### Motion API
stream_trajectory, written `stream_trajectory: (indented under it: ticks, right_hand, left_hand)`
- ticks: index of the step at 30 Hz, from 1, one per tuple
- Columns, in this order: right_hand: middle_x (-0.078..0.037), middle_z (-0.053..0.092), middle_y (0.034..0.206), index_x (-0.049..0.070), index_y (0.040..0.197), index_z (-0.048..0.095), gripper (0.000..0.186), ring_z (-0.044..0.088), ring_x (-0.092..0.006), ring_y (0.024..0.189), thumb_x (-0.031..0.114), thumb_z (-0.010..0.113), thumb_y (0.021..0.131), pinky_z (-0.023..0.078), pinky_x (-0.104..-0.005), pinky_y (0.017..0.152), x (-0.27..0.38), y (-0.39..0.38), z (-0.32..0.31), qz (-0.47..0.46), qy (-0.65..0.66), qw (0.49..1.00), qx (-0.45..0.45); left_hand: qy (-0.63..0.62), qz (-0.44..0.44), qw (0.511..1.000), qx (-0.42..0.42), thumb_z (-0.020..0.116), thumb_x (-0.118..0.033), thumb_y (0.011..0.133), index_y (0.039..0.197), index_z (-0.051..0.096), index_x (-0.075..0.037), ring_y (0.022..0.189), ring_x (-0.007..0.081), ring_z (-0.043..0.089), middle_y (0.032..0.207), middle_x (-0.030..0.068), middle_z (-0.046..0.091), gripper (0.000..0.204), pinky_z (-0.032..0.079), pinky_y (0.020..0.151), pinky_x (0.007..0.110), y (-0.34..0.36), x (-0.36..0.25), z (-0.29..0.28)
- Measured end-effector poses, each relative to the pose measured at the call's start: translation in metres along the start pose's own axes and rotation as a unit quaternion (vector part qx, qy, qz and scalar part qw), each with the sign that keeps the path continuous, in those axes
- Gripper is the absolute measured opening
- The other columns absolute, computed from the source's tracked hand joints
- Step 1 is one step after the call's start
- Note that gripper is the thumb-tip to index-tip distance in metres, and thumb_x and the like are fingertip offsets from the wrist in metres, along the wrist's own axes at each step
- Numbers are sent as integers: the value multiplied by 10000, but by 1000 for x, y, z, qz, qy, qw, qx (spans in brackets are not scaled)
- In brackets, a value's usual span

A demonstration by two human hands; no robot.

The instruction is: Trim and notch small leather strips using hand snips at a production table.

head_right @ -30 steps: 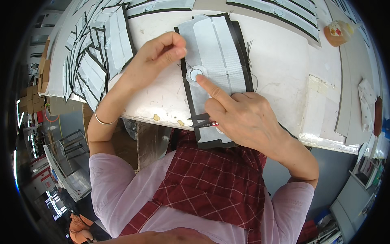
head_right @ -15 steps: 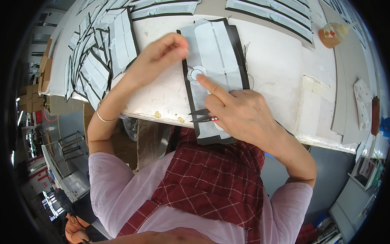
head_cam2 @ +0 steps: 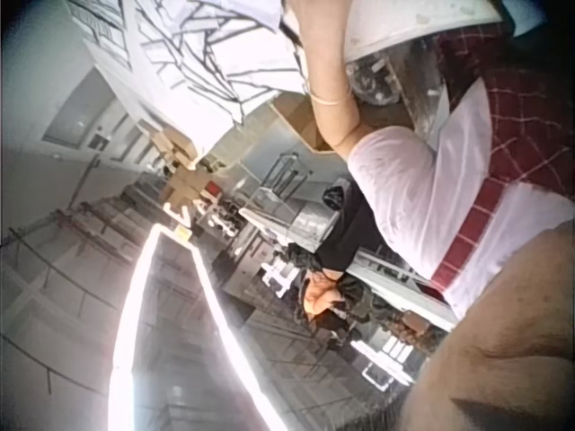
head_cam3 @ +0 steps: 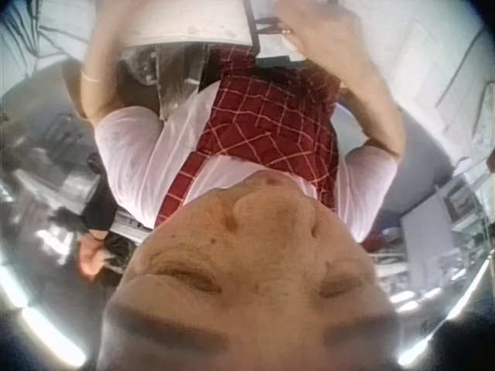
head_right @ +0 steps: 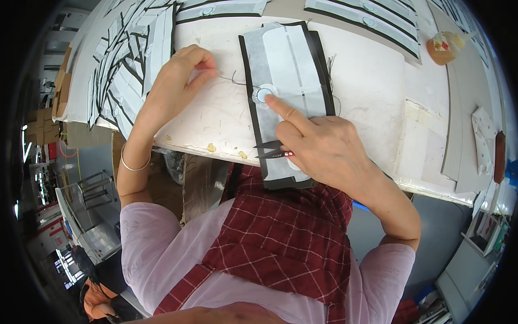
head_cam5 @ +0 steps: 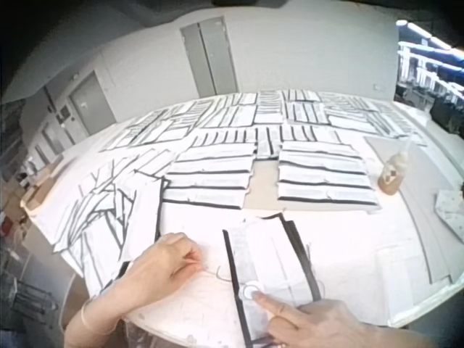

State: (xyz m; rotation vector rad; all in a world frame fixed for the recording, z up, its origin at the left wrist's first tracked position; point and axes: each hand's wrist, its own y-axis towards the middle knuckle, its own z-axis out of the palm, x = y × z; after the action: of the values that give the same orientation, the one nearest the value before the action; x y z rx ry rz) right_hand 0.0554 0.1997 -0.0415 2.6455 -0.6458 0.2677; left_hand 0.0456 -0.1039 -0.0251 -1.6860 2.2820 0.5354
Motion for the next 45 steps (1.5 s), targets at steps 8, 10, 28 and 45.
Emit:
stream_trajectory:
  ticks: [8,10,28,45]
  right_hand:
    - [-66,632,1365,72,749,528,235,579,-131,477,81,754,685,493,-277,462,2,1,-2,5,4,1000,5]
    - [-66,633,1365,72,745,528,237,580,-127,480,82,756,683,494,-274,465,3,2,-2,11,0,1000,9]
    - [-78,625,1373,72,736,520,252,590,-135,490,90,766,687,500,-279,475,2,2,-4,13,9,1000,11]
    - [-93,696,1075,62,797,581,210,629,-263,589,136,765,727,496,-346,529,-11,17,-38,74,116,988,62]
  left_hand:
    - [-130,230,961,86,793,-83,779,1020,682,-61,1037,231,533,1142,44,602,266,480,869,357,31,-5,20]
    - [-179,238,944,141,814,-78,750,934,702,-68,975,219,511,1039,25,632,216,467,823,337,43,-5,16]
    - [-187,167,958,141,747,-122,852,891,671,-16,764,199,580,828,49,647,137,464,668,327,43,-14,12]
    - [-332,100,925,157,671,-110,942,966,620,-17,852,136,546,900,31,601,109,458,770,280,36,-2,25]
